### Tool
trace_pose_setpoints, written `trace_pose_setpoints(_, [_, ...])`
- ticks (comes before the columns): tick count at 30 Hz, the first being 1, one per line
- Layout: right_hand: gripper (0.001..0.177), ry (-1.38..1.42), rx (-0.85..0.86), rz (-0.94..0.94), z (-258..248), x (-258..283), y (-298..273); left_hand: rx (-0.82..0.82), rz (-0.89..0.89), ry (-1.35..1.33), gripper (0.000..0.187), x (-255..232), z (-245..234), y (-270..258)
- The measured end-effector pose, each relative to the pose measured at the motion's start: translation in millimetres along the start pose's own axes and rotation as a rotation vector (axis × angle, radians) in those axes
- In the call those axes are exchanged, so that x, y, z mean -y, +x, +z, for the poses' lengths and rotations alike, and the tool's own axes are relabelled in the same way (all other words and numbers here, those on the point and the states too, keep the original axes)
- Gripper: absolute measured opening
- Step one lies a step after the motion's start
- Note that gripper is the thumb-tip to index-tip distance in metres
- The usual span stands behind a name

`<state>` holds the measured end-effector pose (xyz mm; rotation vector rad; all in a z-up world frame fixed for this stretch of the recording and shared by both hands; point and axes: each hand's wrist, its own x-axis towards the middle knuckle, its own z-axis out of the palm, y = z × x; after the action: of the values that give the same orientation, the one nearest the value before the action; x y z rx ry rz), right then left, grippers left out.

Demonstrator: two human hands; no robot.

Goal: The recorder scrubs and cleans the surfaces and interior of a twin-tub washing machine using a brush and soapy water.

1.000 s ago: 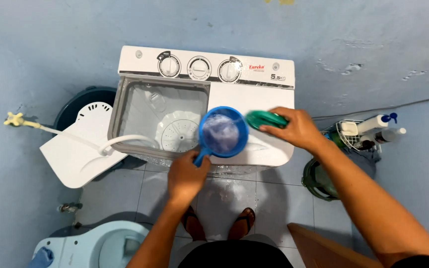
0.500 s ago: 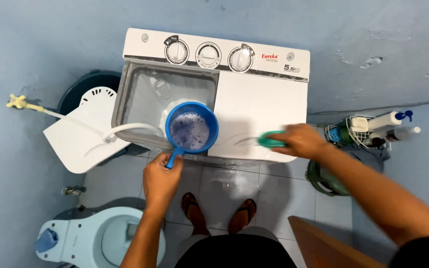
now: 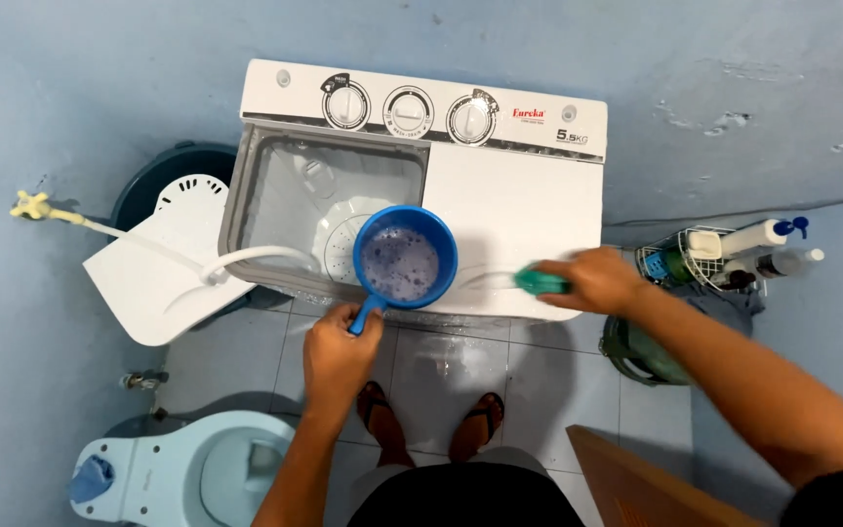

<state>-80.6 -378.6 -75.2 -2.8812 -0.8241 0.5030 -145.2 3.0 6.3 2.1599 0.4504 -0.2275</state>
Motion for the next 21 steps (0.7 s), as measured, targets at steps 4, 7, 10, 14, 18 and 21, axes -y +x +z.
trace_pose_setpoints(4, [0.058, 0.028, 0.054, 0.080, 14.7, 17.2, 10.7, -0.007, 0.029, -0.023, 0.034, 7.3, 9.3, 1.2])
trace_pose_setpoints(7, [0.059, 0.195, -0.064, 0.093, 37.0, 59.9, 28.5, -0.011, 0.057, -0.002, 0.034, 6.4, 10.0, -1.3])
trace_pose_setpoints(10, [0.057, 0.293, -0.216, 0.129, 35.4, 80.9, 31.1, 0.010, 0.056, 0.059, 0.034, 0.8, 12.3, 2.5])
trace_pose_setpoints(14, [0.058, 0.322, -0.323, 0.324, 40.2, 60.6, 2.5, 0.046, 0.093, 0.070, 0.032, -7.3, 23.3, 0.6])
trace_pose_setpoints(18, [0.056, 0.258, -0.418, 0.465, 38.1, 32.3, -29.5, 0.076, 0.131, 0.046, 0.031, -19.2, 40.4, -5.7])
trace_pose_setpoints(21, [0.058, 0.291, -0.439, 0.692, 45.3, -5.2, -45.5, 0.101, 0.129, 0.040, 0.029, -33.7, 55.2, -7.0])
